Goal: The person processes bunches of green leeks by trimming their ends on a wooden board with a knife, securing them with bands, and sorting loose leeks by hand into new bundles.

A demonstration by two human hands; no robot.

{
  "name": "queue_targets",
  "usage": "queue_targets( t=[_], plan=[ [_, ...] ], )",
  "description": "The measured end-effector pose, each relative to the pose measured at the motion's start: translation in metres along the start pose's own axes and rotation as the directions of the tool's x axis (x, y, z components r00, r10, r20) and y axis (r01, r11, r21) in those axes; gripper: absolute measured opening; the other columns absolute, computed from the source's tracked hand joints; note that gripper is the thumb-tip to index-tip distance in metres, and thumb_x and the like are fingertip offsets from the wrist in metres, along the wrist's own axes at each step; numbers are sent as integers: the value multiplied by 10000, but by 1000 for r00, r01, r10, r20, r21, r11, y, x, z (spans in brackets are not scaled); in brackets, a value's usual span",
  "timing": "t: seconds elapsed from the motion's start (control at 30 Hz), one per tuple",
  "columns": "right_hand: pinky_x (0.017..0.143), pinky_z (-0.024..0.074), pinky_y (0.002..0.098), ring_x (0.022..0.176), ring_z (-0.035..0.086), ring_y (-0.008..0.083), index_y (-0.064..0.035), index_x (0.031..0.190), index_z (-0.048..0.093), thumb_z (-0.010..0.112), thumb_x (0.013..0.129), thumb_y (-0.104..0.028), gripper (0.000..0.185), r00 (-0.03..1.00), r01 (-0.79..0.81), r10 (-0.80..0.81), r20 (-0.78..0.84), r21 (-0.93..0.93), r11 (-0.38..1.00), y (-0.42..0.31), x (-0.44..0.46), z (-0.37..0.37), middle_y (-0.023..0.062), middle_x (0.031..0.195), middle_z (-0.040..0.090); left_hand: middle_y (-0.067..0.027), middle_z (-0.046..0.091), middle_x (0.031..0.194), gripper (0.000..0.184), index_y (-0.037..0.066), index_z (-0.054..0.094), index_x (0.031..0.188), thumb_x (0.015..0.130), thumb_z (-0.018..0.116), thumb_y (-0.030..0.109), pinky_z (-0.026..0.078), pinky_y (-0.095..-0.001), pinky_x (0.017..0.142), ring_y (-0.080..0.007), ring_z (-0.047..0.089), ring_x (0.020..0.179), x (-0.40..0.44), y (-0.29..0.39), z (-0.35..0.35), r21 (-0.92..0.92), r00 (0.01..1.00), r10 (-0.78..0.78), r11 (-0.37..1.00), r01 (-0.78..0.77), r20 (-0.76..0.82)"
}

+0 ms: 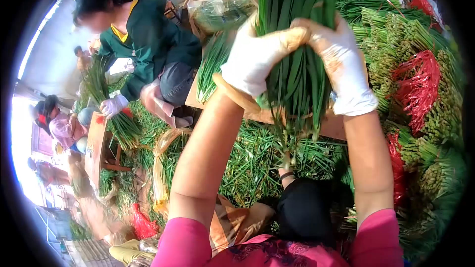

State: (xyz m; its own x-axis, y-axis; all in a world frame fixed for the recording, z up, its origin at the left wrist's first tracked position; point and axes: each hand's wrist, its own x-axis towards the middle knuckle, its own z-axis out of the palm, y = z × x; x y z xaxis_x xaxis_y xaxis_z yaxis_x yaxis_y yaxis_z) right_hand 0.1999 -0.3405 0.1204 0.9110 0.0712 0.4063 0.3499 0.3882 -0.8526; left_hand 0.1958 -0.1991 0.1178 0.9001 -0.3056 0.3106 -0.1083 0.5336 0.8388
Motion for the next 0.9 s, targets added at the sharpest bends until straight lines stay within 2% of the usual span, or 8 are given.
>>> queue_targets(
  t=[0.1,0.3,0.5,0.57,0.63,0.7,0.77,0.9],
  plan=[
    [769,545,268,782,654,171,36,1128,542,790,709,-47,494,985,170,-169,21,-171,971,-24,6,-1,110,957,665,-48,654,969,501,30,573,1148,709,804,99,525,-293,773,-139,629,846,13,21,5,90,994,39,995,-48,107],
    [795,515,248,910,596,129,5,1225,492,786,678,27,621,936,-334,317,-154,-99,937,53,1,-34,77,1059,625,-80,589,1177,785,1,421,1336,679,835,113,440,-305,947,-162,556,1055,13,-33,-41,194,980,-192,965,178,57],
    [814,486,243,863,603,117,16,1170,517,801,717,-116,551,976,-201,200,84,-1,980,47,-1,-33,42,998,633,-76,607,1132,691,10,449,1303,719,802,118,463,-306,901,-147,566,1019,16,-39,-47,286,957,-287,920,267,30],
    [805,489,245,843,606,115,16,1152,547,775,742,-102,484,981,-38,86,176,-259,965,55,-5,-44,45,968,648,-75,614,1116,627,18,474,1270,739,786,136,467,-309,891,-145,567,1010,21,-48,-53,318,973,-218,930,184,74],
    [788,490,269,811,607,112,28,1071,632,698,806,-64,288,986,-95,140,93,-382,919,47,-9,-19,59,918,678,-99,645,1014,367,46,557,1117,795,677,175,486,-335,824,-190,599,903,35,-63,-47,842,928,-108,467,-269,357],
    [767,469,277,781,578,117,19,959,687,584,896,-144,203,985,31,109,135,-756,654,59,3,-29,49,904,668,-111,689,861,234,97,683,876,800,586,296,512,-387,770,-291,647,802,34,-52,-33,937,952,-125,254,-240,278],
    [799,454,267,853,571,119,10,1056,651,547,920,-178,254,985,-133,163,63,-334,933,81,15,-63,24,969,643,-184,656,988,431,62,647,967,666,695,367,500,-404,792,-308,633,873,16,-21,-4,987,959,-277,130,97,-58],
    [922,411,254,1003,557,112,18,1249,543,514,953,-188,362,967,-238,233,-99,-42,970,22,15,-17,14,1141,597,-232,440,1304,742,-5,472,1226,585,724,271,330,-415,1051,-381,403,1231,-32,-3,-1,899,956,293,414,-144,18]
  ],
)
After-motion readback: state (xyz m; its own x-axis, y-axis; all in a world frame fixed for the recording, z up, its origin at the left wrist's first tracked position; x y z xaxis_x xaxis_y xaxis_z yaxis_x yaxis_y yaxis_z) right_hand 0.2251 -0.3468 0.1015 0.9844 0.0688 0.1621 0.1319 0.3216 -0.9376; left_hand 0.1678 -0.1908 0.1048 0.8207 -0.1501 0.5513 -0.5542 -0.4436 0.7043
